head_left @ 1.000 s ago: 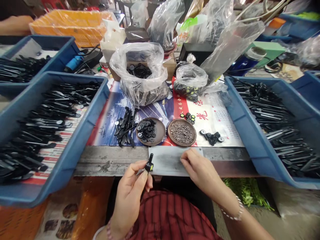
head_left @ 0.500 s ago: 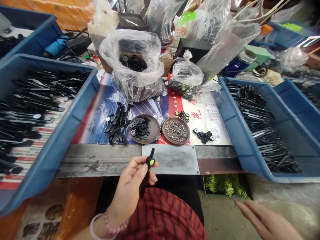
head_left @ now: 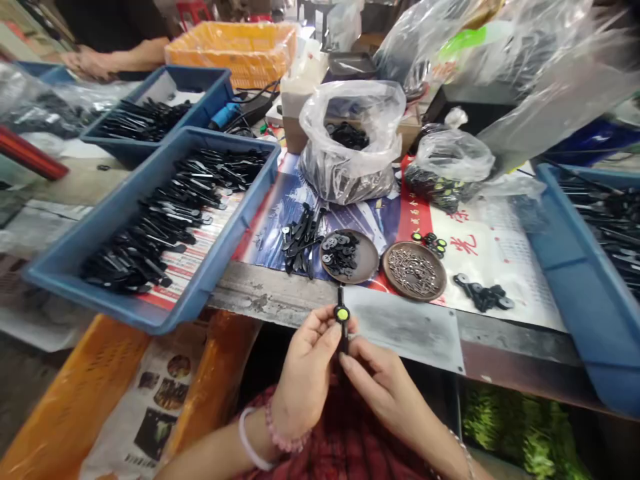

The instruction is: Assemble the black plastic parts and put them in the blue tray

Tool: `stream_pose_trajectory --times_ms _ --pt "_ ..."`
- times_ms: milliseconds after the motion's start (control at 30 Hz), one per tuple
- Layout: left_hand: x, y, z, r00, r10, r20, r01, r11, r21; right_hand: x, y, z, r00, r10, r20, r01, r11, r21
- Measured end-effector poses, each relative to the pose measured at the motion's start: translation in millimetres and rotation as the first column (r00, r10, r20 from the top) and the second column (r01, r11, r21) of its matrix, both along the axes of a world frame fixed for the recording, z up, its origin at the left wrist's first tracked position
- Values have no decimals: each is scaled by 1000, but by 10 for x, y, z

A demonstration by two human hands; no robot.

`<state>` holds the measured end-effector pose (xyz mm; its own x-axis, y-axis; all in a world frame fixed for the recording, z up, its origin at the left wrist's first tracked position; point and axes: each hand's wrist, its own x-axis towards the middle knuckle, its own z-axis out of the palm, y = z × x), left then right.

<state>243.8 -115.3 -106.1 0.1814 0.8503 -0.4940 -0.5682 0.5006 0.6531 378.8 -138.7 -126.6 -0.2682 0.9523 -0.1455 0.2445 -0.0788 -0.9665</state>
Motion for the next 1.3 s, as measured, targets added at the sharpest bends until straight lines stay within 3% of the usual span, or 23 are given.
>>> stream_pose_trajectory --times_ms 267,400,533,667,867,1033,1300 --pt "-132 99 -12 936 -317 -154 320 947 -1 51 10 72 1000 -9 -15 8 1000 -20" --pt "-132 128 -40 933 -316 -171 310 949 -63 89 14 69 996 32 -84 -37 998 -55" --pt "-162 140 -37 910 -347 -228 352 936 -20 76 10 58 997 35 -69 -39 998 -59" --pt "-220 164 22 809 -411 -421 477 877 60 17 36 68 997 32 -64 -34 998 -44" --pt "-255 230 34 652 -343 -677 582 798 156 2 61 76 996 66 -64 -68 997 -24" --pt "-308 256 2 633 -399 -664 631 762 143 19 47 57 990 109 -88 -113 993 -46" --pt "-392 245 37 680 -489 -546 622 780 76 27 18 41 979 146 -143 -168 974 -151"
